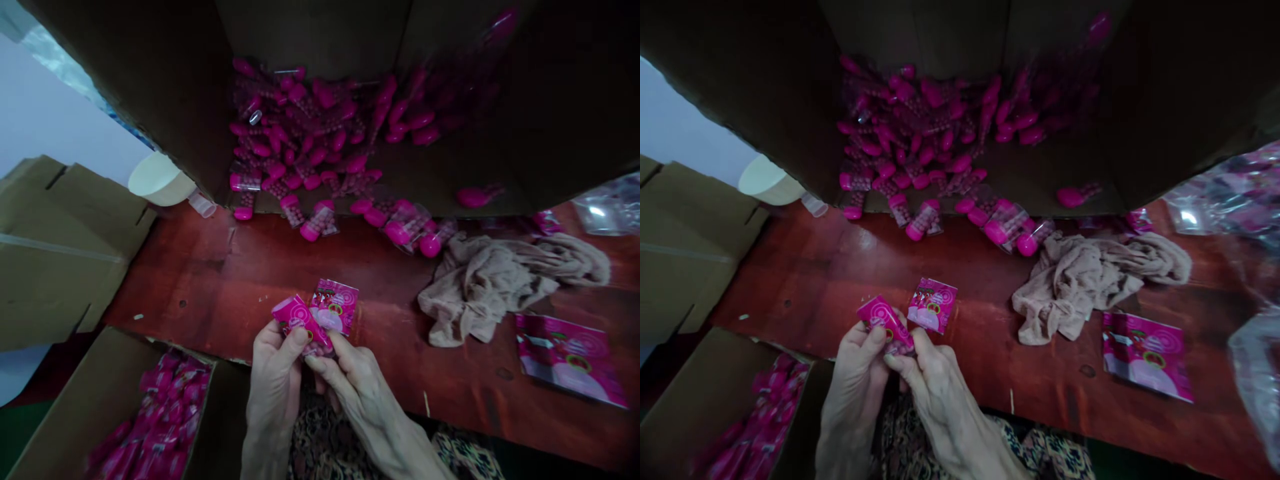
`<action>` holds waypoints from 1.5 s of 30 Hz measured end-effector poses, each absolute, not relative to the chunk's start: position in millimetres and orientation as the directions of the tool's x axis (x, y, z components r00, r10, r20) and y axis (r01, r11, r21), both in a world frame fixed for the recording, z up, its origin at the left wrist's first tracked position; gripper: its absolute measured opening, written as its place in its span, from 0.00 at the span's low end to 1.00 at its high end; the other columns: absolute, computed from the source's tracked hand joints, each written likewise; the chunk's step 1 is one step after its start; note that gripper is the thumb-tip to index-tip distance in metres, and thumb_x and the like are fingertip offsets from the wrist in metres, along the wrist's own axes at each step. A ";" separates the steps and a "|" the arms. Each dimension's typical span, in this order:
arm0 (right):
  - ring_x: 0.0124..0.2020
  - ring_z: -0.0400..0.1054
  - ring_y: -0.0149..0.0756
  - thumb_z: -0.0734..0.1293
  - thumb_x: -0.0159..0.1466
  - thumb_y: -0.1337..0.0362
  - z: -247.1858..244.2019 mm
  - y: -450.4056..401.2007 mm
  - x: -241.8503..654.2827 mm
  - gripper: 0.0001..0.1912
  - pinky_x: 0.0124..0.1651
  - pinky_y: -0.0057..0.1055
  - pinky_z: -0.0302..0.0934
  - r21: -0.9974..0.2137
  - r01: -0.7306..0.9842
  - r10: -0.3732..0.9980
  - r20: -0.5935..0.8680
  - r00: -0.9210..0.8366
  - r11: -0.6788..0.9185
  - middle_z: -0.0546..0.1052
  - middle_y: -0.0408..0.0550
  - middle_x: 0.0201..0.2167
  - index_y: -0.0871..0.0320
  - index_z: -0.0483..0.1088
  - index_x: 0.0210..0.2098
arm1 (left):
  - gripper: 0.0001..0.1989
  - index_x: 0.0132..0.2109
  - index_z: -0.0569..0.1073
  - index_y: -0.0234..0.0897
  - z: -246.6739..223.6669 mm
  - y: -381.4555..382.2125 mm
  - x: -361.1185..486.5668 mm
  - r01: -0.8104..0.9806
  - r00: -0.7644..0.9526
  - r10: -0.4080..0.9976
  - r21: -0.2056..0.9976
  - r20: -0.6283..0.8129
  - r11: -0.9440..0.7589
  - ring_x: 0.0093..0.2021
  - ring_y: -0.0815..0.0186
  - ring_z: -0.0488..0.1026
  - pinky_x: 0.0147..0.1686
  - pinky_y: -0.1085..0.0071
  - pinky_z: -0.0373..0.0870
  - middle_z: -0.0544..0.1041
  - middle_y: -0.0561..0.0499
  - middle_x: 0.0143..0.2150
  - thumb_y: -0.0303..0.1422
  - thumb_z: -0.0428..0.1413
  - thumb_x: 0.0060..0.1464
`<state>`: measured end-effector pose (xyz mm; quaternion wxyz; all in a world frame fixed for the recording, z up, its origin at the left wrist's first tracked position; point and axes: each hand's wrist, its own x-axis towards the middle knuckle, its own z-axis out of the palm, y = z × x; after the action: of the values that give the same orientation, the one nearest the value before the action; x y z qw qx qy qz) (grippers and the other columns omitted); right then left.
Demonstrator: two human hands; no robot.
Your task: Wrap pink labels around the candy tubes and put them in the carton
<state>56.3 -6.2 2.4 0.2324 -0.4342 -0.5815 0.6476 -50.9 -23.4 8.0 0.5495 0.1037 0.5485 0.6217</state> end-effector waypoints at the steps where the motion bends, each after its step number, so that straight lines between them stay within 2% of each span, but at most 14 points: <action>1: 0.17 0.58 0.26 0.58 0.63 0.60 2.1 -5.9 55.8 0.09 0.19 0.22 0.52 -0.952 0.205 0.796 -0.302 -0.524 -0.226 0.65 0.39 0.17 0.58 0.63 0.30 | 0.11 0.32 0.74 0.33 8.0 -23.9 -51.2 -0.566 -0.375 0.797 0.798 -0.473 0.207 0.22 0.69 0.72 0.21 0.75 0.70 0.76 0.51 0.24 0.33 0.63 0.40; 6: 0.14 0.55 0.24 0.58 0.61 0.58 -5.7 -4.5 52.0 0.11 0.16 0.21 0.48 -0.948 0.126 0.772 -0.311 -0.555 -0.291 0.63 0.37 0.15 0.57 0.59 0.26 | 0.09 0.32 0.74 0.34 7.5 -27.0 -54.6 -0.566 -0.343 0.825 0.800 -0.450 0.201 0.18 0.71 0.69 0.19 0.74 0.70 0.74 0.53 0.23 0.31 0.63 0.40; 9: 0.13 0.55 0.23 0.58 0.61 0.56 -9.5 -5.3 51.8 0.12 0.15 0.21 0.48 -0.955 0.095 0.774 -0.283 -0.566 -0.280 0.64 0.37 0.15 0.57 0.59 0.25 | 0.09 0.31 0.74 0.33 7.6 -28.2 -57.0 -0.560 -0.337 0.827 0.802 -0.450 0.208 0.20 0.70 0.69 0.19 0.73 0.70 0.75 0.52 0.23 0.31 0.64 0.39; 12: 0.12 0.54 0.22 0.59 0.61 0.55 -13.4 -7.2 52.2 0.13 0.14 0.20 0.47 -0.955 0.086 0.765 -0.279 -0.580 -0.283 0.64 0.36 0.13 0.57 0.59 0.25 | 0.08 0.30 0.74 0.33 8.1 -29.7 -58.5 -0.550 -0.344 0.827 0.809 -0.445 0.206 0.20 0.70 0.69 0.18 0.74 0.69 0.75 0.52 0.23 0.31 0.63 0.39; 18: 0.10 0.53 0.21 0.62 0.60 0.54 -19.7 -10.8 53.5 0.15 0.12 0.19 0.46 -0.947 0.064 0.762 -0.293 -0.577 -0.315 0.63 0.35 0.12 0.57 0.60 0.22 | 0.06 0.29 0.73 0.33 9.7 -35.3 -59.3 -0.523 -0.271 0.853 0.812 -0.445 0.258 0.15 0.72 0.66 0.16 0.75 0.67 0.73 0.54 0.19 0.31 0.62 0.42; 25: 0.10 0.52 0.21 0.62 0.60 0.54 -20.9 -12.3 52.9 0.18 0.13 0.20 0.46 -0.956 0.069 0.777 -0.271 -0.569 -0.284 0.62 0.35 0.11 0.57 0.59 0.20 | 0.06 0.28 0.74 0.33 7.4 -38.2 -60.2 -0.498 -0.290 0.839 0.821 -0.460 0.279 0.17 0.72 0.66 0.18 0.75 0.66 0.73 0.53 0.19 0.31 0.62 0.41; 30: 0.15 0.56 0.23 0.60 0.63 0.56 -13.9 -13.0 58.3 0.15 0.18 0.21 0.51 -0.971 0.172 0.783 -0.235 -0.575 -0.166 0.63 0.36 0.15 0.57 0.61 0.24 | 0.08 0.27 0.75 0.33 7.0 -37.1 -58.9 -0.565 -0.354 0.811 0.798 -0.466 0.212 0.22 0.71 0.69 0.26 0.74 0.69 0.73 0.53 0.22 0.31 0.65 0.37; 33: 0.23 0.63 0.28 0.58 0.65 0.57 -5.6 -15.1 65.1 0.13 0.26 0.23 0.58 -0.966 0.257 0.798 -0.182 -0.575 -0.035 0.67 0.40 0.20 0.56 0.65 0.28 | 0.09 0.29 0.76 0.34 4.9 -35.2 -63.4 -0.642 -0.397 0.758 0.747 -0.518 0.174 0.26 0.70 0.72 0.32 0.73 0.70 0.75 0.52 0.25 0.33 0.64 0.38; 35: 0.26 0.64 0.29 0.57 0.66 0.58 -2.2 -15.8 67.3 0.14 0.30 0.25 0.59 -0.961 0.273 0.807 -0.135 -0.575 0.034 0.68 0.41 0.21 0.56 0.66 0.27 | 0.10 0.31 0.77 0.35 3.1 -33.6 -70.1 -0.663 -0.452 0.716 0.737 -0.532 0.128 0.28 0.69 0.73 0.33 0.73 0.70 0.77 0.51 0.27 0.35 0.64 0.40; 37: 0.23 0.62 0.28 0.55 0.67 0.58 -1.3 -14.6 66.3 0.16 0.28 0.25 0.58 -0.968 0.251 0.825 -0.119 -0.553 0.029 0.66 0.40 0.19 0.57 0.66 0.27 | 0.10 0.31 0.77 0.35 2.2 -32.1 -77.2 -0.640 -0.525 0.689 0.765 -0.500 0.069 0.30 0.70 0.74 0.34 0.74 0.70 0.77 0.51 0.28 0.35 0.64 0.40; 39: 0.19 0.58 0.26 0.55 0.66 0.57 -1.5 -11.8 62.7 0.15 0.22 0.23 0.54 -0.982 0.190 0.856 -0.105 -0.506 -0.008 0.64 0.39 0.18 0.58 0.67 0.31 | 0.11 0.31 0.77 0.35 2.9 -31.1 -80.8 -0.603 -0.555 0.689 0.796 -0.466 0.052 0.30 0.70 0.74 0.33 0.75 0.70 0.77 0.51 0.28 0.34 0.65 0.38; 42: 0.19 0.59 0.26 0.59 0.64 0.57 -0.6 -7.8 56.2 0.13 0.22 0.23 0.53 -0.991 0.132 0.890 -0.064 -0.451 -0.005 0.67 0.40 0.20 0.60 0.67 0.39 | 0.12 0.32 0.77 0.35 4.6 -30.6 -75.5 -0.591 -0.489 0.733 0.797 -0.473 0.121 0.29 0.69 0.74 0.32 0.74 0.70 0.77 0.51 0.27 0.34 0.65 0.37; 45: 0.20 0.61 0.26 0.58 0.65 0.61 1.5 -7.2 53.1 0.11 0.25 0.24 0.56 -0.982 0.186 0.882 -0.073 -0.465 0.017 0.69 0.40 0.21 0.60 0.68 0.38 | 0.12 0.32 0.77 0.34 4.0 -30.0 -65.3 -0.611 -0.422 0.758 0.774 -0.498 0.168 0.29 0.68 0.74 0.33 0.71 0.71 0.77 0.50 0.27 0.34 0.65 0.37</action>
<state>53.1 -7.2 1.5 0.3082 -0.4153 -0.6431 0.5647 -65.3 -30.0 4.0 0.5335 0.0673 0.5471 0.6415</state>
